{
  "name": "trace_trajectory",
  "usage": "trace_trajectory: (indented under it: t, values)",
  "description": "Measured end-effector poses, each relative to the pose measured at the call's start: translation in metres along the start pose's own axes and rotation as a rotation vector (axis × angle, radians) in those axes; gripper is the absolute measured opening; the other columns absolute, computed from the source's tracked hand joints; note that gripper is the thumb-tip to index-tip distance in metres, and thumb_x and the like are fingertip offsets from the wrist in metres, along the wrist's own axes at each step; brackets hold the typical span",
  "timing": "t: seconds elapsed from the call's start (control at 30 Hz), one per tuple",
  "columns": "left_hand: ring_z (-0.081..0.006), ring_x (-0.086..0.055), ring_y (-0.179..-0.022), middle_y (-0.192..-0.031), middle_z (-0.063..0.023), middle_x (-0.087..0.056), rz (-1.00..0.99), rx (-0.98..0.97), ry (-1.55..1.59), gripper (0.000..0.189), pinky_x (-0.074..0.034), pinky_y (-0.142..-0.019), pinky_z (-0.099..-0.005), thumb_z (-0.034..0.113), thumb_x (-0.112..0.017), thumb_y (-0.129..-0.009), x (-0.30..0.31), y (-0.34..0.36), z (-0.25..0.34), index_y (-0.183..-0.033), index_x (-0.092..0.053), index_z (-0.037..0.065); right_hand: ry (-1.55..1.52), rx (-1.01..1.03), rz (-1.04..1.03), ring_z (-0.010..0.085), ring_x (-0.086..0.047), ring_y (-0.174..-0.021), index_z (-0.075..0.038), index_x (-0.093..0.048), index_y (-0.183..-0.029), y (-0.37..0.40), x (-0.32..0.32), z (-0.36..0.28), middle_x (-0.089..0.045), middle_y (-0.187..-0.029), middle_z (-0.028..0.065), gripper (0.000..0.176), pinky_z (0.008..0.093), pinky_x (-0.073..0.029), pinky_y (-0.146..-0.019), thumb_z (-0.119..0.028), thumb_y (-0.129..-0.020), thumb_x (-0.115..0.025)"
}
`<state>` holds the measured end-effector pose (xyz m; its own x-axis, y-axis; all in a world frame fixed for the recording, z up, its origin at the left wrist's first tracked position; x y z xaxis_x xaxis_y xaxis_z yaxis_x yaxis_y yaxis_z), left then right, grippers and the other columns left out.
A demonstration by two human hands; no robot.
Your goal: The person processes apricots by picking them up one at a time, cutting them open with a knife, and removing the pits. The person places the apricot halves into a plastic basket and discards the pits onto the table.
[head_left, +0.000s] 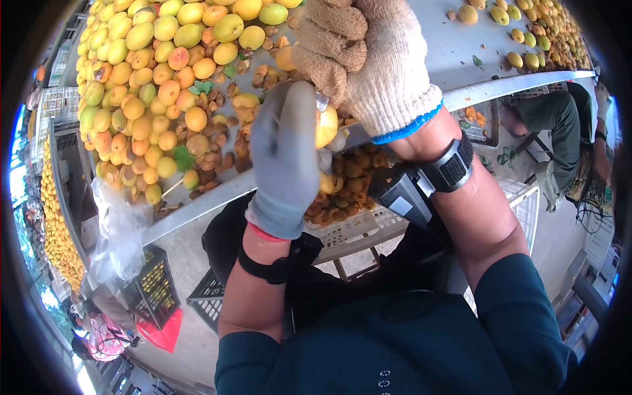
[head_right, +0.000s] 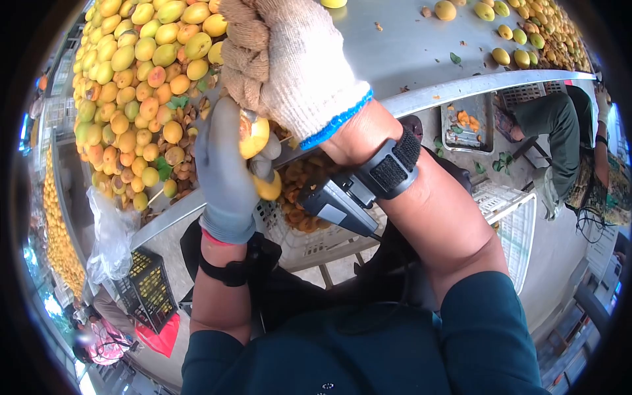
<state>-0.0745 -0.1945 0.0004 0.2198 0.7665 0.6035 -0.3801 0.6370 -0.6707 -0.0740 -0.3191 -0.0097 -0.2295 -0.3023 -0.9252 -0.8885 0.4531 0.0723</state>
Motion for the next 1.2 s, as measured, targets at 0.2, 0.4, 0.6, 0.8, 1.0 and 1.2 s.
trace_trajectory:
  t: [0.2,0.4,0.6,0.8,1.0,1.2]
  values:
    - [-0.0111,-0.047,-0.05,-0.075,-0.0097,-0.061,-0.165,0.723,0.756,0.024,-0.036,-0.048,-0.0235,0.02,-0.048,-0.1,-0.024,0.005,-0.026,-0.105,-0.056,-0.002,0.109,-0.098,0.054,0.0096,-0.039,-0.044,-0.018,-0.045,-0.077,0.006,-0.009,0.0,-0.04,-0.058,-0.005,0.032,0.0241,-0.034,-0.04,-0.036,-0.104,-0.046]
    - [-0.0202,-0.063,-0.066,-0.071,-0.012,-0.059,-0.029,0.224,0.237,0.014,-0.049,-0.061,-0.0315,0.009,-0.052,-0.097,-0.004,-0.009,-0.007,-0.103,-0.057,-0.004,0.101,-0.004,0.046,0.0071,-0.04,-0.044,-0.021,-0.045,-0.081,0.006,-0.023,-0.007,-0.041,-0.06,-0.0057,0.024,0.0231,-0.033,-0.039,-0.029,-0.103,-0.046]
    - [-0.0219,-0.062,-0.066,-0.074,-0.0123,-0.061,0.111,-0.06,-0.16,0.015,-0.05,-0.063,-0.0339,0.007,-0.05,-0.096,0.003,-0.011,-0.01,-0.104,-0.056,-0.003,0.22,0.027,-0.001,0.0071,-0.036,-0.041,-0.019,-0.045,-0.076,-0.014,-0.023,0.002,-0.04,-0.058,-0.0056,0.029,0.0224,-0.029,-0.034,-0.031,-0.102,-0.047]
    - [-0.0164,-0.057,-0.058,-0.079,-0.0075,-0.062,-0.053,0.719,0.49,0.02,-0.047,-0.054,-0.0293,0.018,-0.048,-0.099,-0.025,0.012,-0.07,-0.107,-0.056,0.001,0.229,0.047,-0.054,0.0076,-0.034,-0.039,-0.017,-0.046,-0.073,-0.026,-0.023,-0.002,-0.04,-0.057,-0.0054,0.03,0.0231,-0.028,-0.033,-0.027,-0.101,-0.048]
    - [-0.0081,-0.052,-0.053,-0.074,-0.0016,-0.058,-0.21,1.248,1.278,0.028,-0.039,-0.046,-0.0207,0.033,-0.047,-0.101,-0.068,0.02,-0.073,-0.104,-0.057,0.007,0.309,-0.03,0.201,0.0077,-0.036,-0.041,-0.016,-0.046,-0.074,-0.024,-0.01,-0.01,-0.041,-0.058,-0.0043,0.029,0.0232,-0.029,-0.034,-0.028,-0.1,-0.048]
    - [-0.0116,-0.055,-0.056,-0.081,-0.0053,-0.059,-0.144,1.293,1.173,0.03,-0.044,-0.047,-0.0234,0.032,-0.044,-0.102,-0.065,0.016,-0.075,-0.1,-0.057,0.005,0.202,0.103,0.206,0.0101,-0.038,-0.043,-0.016,-0.046,-0.076,-0.03,0.01,-0.011,-0.041,-0.059,-0.0039,0.028,0.0251,-0.033,-0.037,-0.029,-0.101,-0.047]
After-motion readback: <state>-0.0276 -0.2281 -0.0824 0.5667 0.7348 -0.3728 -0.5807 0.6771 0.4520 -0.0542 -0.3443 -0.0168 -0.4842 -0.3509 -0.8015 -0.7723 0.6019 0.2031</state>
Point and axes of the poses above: each hand's wrist, its own y-axis away from the middle knuckle, its own x-axis out of the back of the hand, z = x × y, the point moved 9 cm from there along -y, towards the middle knuckle
